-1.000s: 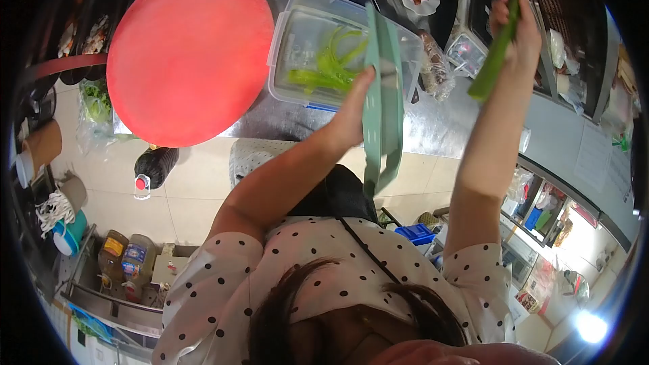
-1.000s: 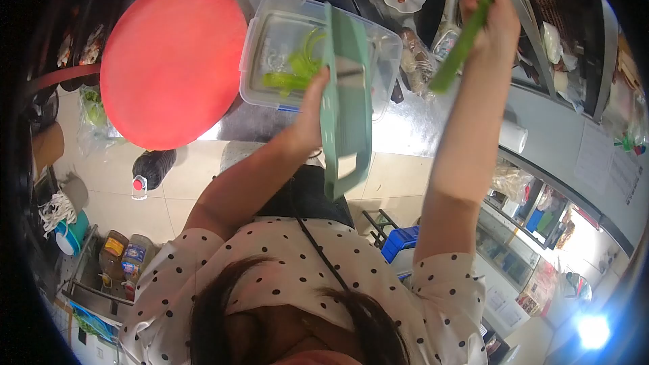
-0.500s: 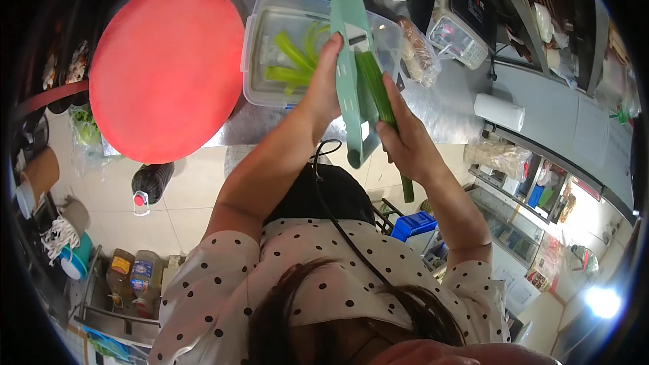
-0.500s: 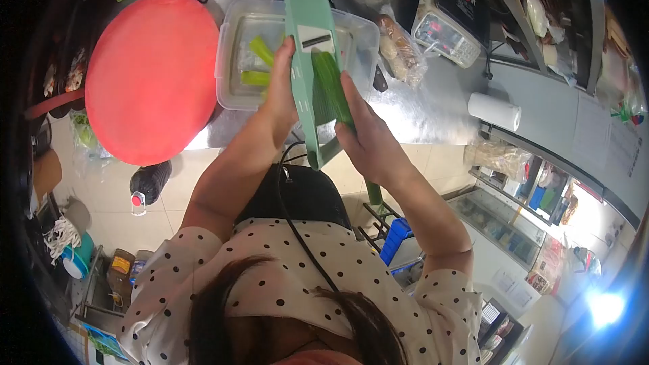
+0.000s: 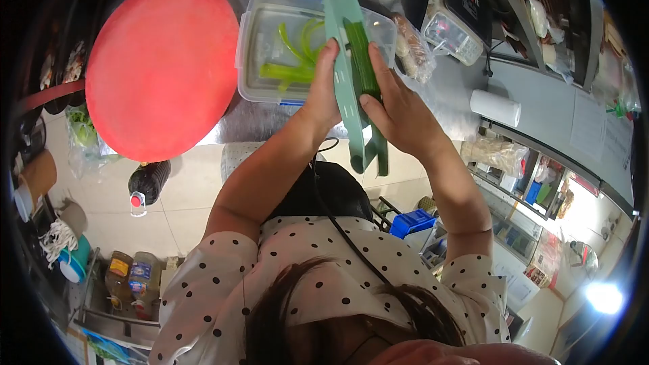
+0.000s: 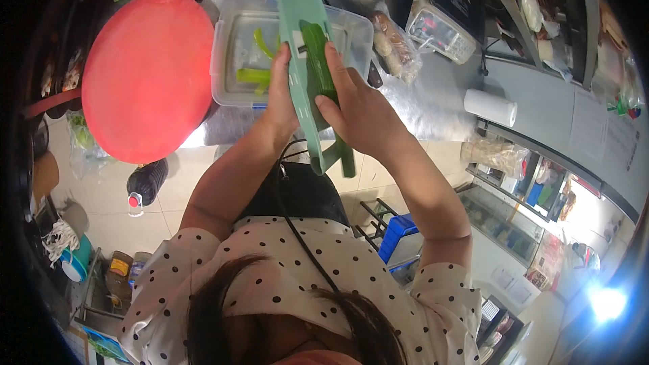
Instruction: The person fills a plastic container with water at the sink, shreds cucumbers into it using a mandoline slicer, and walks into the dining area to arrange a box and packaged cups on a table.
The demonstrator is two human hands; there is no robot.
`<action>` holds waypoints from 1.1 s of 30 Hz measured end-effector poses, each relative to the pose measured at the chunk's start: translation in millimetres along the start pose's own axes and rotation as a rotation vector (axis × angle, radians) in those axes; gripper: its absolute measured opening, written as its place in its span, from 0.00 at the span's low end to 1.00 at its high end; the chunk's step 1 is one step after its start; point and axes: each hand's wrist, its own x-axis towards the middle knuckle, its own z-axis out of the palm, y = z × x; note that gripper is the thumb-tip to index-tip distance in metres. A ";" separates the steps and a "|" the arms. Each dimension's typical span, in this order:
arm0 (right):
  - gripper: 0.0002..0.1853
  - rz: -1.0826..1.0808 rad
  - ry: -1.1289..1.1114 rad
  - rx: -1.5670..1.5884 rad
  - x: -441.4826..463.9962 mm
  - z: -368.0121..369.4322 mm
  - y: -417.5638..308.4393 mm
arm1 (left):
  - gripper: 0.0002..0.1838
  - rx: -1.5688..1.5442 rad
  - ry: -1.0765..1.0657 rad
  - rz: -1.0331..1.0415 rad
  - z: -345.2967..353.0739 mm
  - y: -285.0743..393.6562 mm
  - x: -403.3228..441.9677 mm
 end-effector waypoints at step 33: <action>0.34 -0.288 0.391 -0.362 -13.0 -5.8 0.7 | 0.34 -0.017 -0.181 0.041 29.7 2.2 -24.8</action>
